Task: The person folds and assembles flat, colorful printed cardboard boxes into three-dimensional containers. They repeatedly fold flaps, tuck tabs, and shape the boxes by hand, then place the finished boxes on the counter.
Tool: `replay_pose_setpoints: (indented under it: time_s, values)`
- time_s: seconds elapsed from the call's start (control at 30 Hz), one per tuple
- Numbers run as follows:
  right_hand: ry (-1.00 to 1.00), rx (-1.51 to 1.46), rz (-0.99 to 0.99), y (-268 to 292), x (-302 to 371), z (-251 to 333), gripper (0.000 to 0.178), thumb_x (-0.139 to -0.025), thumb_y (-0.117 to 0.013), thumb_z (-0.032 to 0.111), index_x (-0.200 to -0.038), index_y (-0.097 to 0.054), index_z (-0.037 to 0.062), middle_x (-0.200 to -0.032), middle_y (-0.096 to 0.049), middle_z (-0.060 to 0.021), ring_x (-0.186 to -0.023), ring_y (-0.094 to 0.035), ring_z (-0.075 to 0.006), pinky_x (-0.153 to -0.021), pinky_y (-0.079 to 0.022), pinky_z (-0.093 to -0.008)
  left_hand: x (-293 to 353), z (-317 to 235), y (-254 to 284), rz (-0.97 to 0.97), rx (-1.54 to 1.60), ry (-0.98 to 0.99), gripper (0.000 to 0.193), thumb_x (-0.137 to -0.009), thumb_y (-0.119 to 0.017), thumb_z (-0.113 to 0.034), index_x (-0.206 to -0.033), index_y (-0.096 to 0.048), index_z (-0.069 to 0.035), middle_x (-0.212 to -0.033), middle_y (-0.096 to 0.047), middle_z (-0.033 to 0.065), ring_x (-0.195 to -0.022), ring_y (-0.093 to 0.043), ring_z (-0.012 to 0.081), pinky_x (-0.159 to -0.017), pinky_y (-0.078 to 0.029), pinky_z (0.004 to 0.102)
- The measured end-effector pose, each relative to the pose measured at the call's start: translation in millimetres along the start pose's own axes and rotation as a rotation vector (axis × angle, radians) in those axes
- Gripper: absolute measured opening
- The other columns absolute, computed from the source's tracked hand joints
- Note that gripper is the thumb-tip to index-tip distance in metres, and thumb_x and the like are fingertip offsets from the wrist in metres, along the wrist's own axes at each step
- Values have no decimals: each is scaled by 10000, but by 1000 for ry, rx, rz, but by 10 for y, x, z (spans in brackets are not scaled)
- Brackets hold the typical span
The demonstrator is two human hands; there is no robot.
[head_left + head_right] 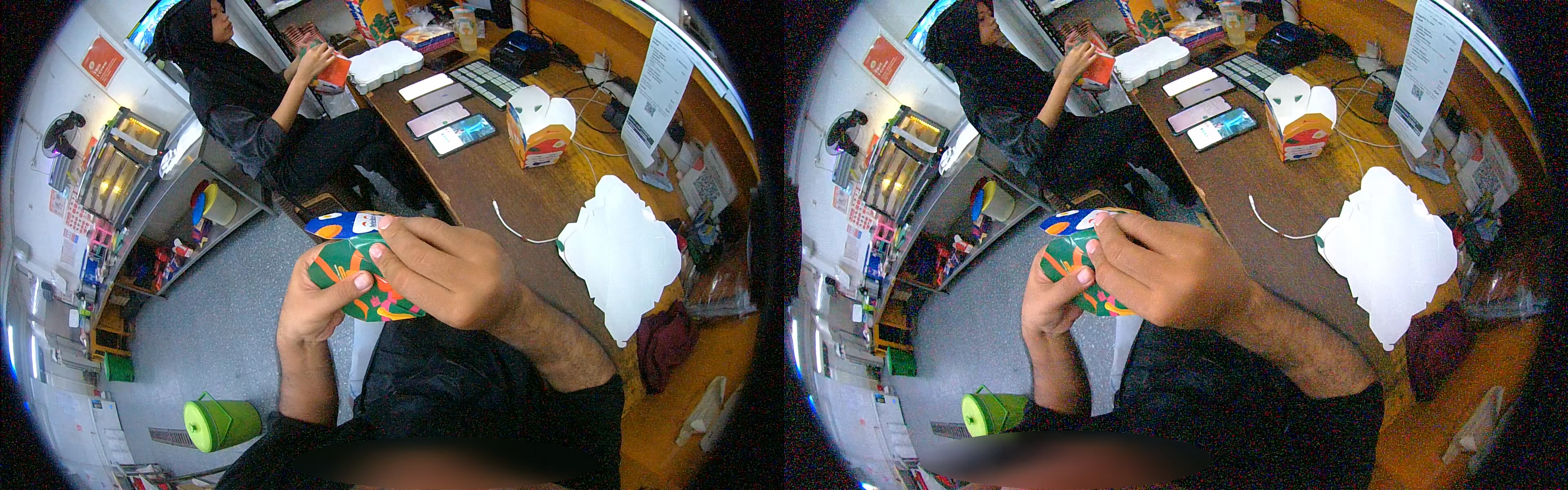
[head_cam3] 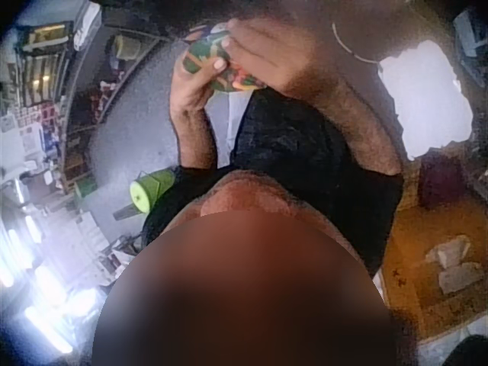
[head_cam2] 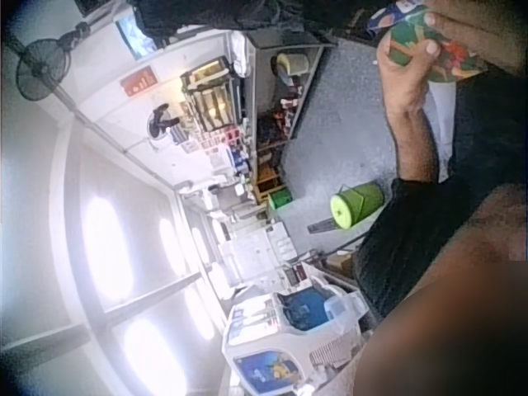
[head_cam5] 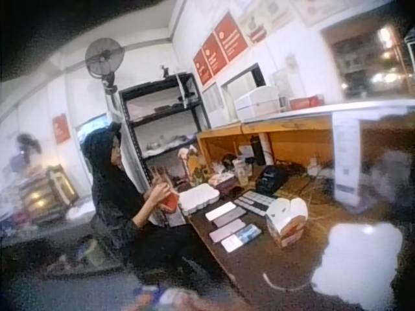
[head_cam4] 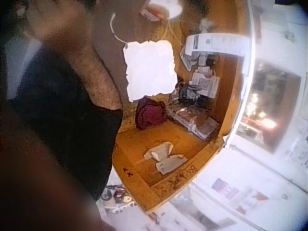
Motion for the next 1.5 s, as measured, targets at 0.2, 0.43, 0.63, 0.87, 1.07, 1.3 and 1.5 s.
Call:
replay_pose_setpoints:
  time_s: [0.2, 0.43, 0.63, 0.87, 1.07, 1.3, 1.5]
  values:
    - [-73, -132, -43, -25, 48, -102, 340, -859, -736, 160, -1136, -761, -35, -1184, -751, -215, -1033, -769, -349, -840, -661, -405, 25, 39, 66, -5, -19, 30, 499, -917, -840, -86, -1362, -656, 48, -1215, -784, 151, -1067, -786, 264, -980, -634, 440]
    - [-92, -99, -29, -28, 52, -101, 318, -881, -737, 160, -1135, -759, -31, -1180, -745, -215, -1023, -766, -349, -831, -657, -412, 0, -9, 37, 11, -44, 10, 433, -931, -830, -60, -1324, -681, 47, -1201, -792, 155, -1067, -790, 266, -979, -638, 434]
    - [-41, -50, 2, 7, 2, -60, 333, -843, -741, 155, -1113, -757, -40, -1171, -743, -215, -1064, -758, -340, -869, -656, -409, 7, -14, 47, -6, -62, 26, 521, -925, -840, -86, -1385, -636, 48, -1252, -773, 157, -1111, -776, 271, -1001, -625, 446]
    - [81, 95, 36, -18, -25, 9, 376, -808, -737, 177, -1111, -760, -44, -1195, -748, -214, -1147, -748, -360, -936, -651, -413, -34, -164, -120, -55, -9, -96, 490, -966, -796, -8, -1413, -598, 22, -1306, -741, 147, -1186, -738, 227, -1037, -598, 397]
    - [-100, -251, 98, -109, 16, -271, 359, -872, -802, 66, -1229, -807, 30, -1331, -762, -173, -1238, -754, -308, -979, -635, -417, -24, -175, 30, -170, -74, -89, 429, -974, -798, -31, -1351, -593, -9, -1206, -735, 95, -1121, -731, 193, -1021, -592, 376]
    - [-775, -981, 129, -406, 310, -749, 334, -925, -829, 3, -1257, -821, 37, -1220, -811, -128, -1173, -747, -254, -986, -596, -349, 13, -198, 59, -147, -275, -163, 433, -942, -818, -43, -1334, -642, 13, -1246, -760, 126, -1114, -747, 201, -1008, -600, 370]
    - [-669, -765, 107, -402, 290, -749, 284, -919, -850, 90, -1201, -849, 67, -1136, -821, -123, -1109, -740, -258, -951, -586, -383, 18, -226, -93, -142, -335, -270, 423, -924, -857, 8, -1309, -679, 9, -1256, -778, 115, -1150, -737, 176, -1031, -588, 368]
Point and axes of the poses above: each hand's wrist, its own x-axis away from the middle knuckle, its own y-axis out of the back of the hand, z = x × y, the point moved 9 cm from there along -x, towards the middle knuckle
